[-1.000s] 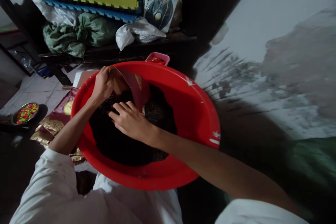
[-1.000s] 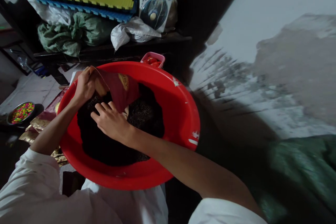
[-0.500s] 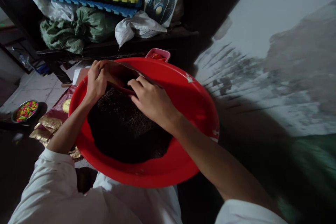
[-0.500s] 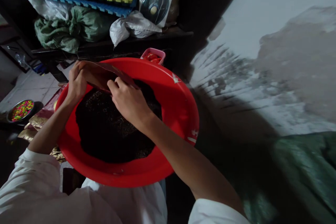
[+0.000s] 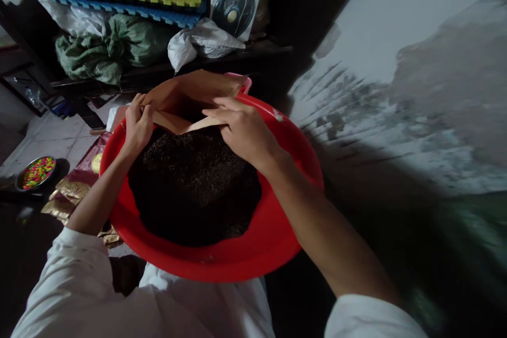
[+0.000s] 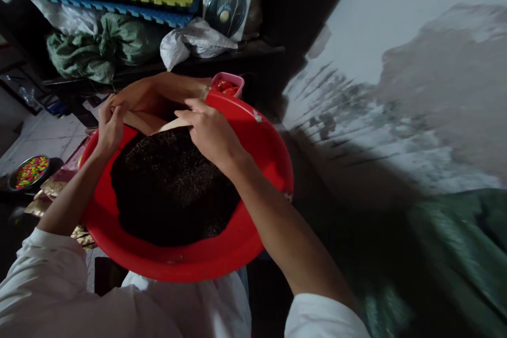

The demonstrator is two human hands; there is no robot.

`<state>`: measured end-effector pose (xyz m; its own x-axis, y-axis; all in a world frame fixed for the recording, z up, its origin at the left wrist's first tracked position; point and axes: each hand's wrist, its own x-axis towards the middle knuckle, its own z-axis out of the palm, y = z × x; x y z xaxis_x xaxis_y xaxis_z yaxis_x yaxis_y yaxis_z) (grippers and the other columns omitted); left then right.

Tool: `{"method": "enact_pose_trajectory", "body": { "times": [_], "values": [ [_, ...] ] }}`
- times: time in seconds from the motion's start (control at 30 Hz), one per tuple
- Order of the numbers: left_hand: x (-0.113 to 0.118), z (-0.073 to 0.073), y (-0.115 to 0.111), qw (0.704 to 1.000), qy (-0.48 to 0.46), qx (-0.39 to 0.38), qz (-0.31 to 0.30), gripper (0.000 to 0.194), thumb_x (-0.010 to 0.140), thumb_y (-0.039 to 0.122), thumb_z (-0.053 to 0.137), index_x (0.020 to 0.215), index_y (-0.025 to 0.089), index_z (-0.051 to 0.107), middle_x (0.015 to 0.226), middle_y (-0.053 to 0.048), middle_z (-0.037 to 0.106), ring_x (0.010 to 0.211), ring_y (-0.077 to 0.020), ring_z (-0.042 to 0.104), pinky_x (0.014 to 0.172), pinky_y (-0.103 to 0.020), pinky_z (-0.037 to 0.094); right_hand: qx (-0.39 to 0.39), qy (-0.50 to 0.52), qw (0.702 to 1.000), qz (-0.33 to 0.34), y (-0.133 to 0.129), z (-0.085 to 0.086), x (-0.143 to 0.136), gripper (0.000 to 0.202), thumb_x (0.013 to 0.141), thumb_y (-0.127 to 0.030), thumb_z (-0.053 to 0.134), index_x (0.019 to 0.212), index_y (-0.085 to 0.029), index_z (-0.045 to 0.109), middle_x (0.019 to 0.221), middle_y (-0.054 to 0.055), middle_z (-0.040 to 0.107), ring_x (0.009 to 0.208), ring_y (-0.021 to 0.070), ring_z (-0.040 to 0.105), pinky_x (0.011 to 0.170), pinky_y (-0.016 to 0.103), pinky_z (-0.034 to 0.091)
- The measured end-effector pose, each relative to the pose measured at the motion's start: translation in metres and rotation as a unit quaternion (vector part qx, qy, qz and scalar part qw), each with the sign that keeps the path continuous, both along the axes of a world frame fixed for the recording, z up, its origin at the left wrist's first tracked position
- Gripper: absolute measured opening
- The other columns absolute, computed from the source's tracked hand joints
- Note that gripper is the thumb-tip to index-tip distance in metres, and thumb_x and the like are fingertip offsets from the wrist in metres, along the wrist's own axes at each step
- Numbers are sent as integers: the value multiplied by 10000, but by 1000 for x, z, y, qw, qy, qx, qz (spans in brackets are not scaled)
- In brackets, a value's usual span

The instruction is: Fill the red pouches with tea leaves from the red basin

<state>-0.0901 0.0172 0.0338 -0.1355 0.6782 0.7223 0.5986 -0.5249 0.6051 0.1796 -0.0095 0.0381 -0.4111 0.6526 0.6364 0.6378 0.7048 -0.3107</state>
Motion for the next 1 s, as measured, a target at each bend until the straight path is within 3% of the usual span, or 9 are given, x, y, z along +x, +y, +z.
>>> {"method": "enact_pose_trajectory", "body": {
  "times": [0.13,0.27,0.4,0.5,0.6,0.67,0.77,0.9,1.0],
  "values": [
    [-3,9,-3,997,80,-1,-21,366,967,398,618,692,191,496,717,1,448,691,-149,488,667,-283,415,23,6,999,31,3,-2,-3,529,898,-17,459,1292,-230,741,1465,72,602,1386,273,560,1166,522,502],
    [-4,22,-17,984,153,-41,-77,416,966,456,596,663,184,510,625,10,451,587,-123,471,575,-261,371,52,29,998,-5,12,-1,8,506,918,-11,416,1232,-241,739,1342,81,642,1280,274,608,1105,507,525],
    [5,31,-34,921,239,-223,-212,380,982,468,545,761,167,614,610,6,547,497,-105,491,486,-237,346,94,61,991,-79,25,-1,22,408,942,-53,434,1140,-238,738,1293,108,625,1268,314,575,1077,542,508],
    [18,30,-41,885,297,-254,-252,338,949,448,573,975,131,687,736,-26,657,579,-129,575,526,-237,405,114,83,986,-89,28,-3,22,378,953,-82,437,1107,-257,734,1359,102,574,1318,312,537,1107,546,484],
    [29,26,-44,877,324,-255,-246,412,928,502,595,1055,122,693,788,-45,689,624,-142,588,552,-245,416,107,97,988,-44,24,-5,14,374,960,-99,421,1106,-263,724,1426,91,533,1352,288,525,1144,533,468],
    [32,22,-43,883,323,-267,-212,440,934,560,571,881,137,683,705,-34,646,567,-128,533,510,-245,362,96,108,990,4,21,-5,8,364,957,-100,416,1081,-255,721,1463,88,516,1372,272,519,1164,520,461],
    [33,18,-43,918,289,-238,-133,466,916,586,583,725,162,612,629,-20,578,515,-113,456,472,-256,275,87,127,986,70,15,-5,0,335,941,-91,437,1029,-247,720,1508,73,497,1421,263,484,1196,518,437],
    [30,16,-45,951,252,-160,-75,272,863,386,647,709,179,561,602,8,524,492,-95,379,482,-273,233,88,136,979,122,9,-7,-9,323,916,-83,451,987,-251,717,1540,33,475,1462,266,446,1216,549,420],
    [28,17,-44,968,232,-91,-36,165,821,217,612,696,193,507,596,30,480,499,-91,346,500,-278,219,89,148,978,120,8,-7,-11,308,918,-104,455,969,-258,717,1561,15,449,1476,276,427,1226,566,412]
  ]
}}
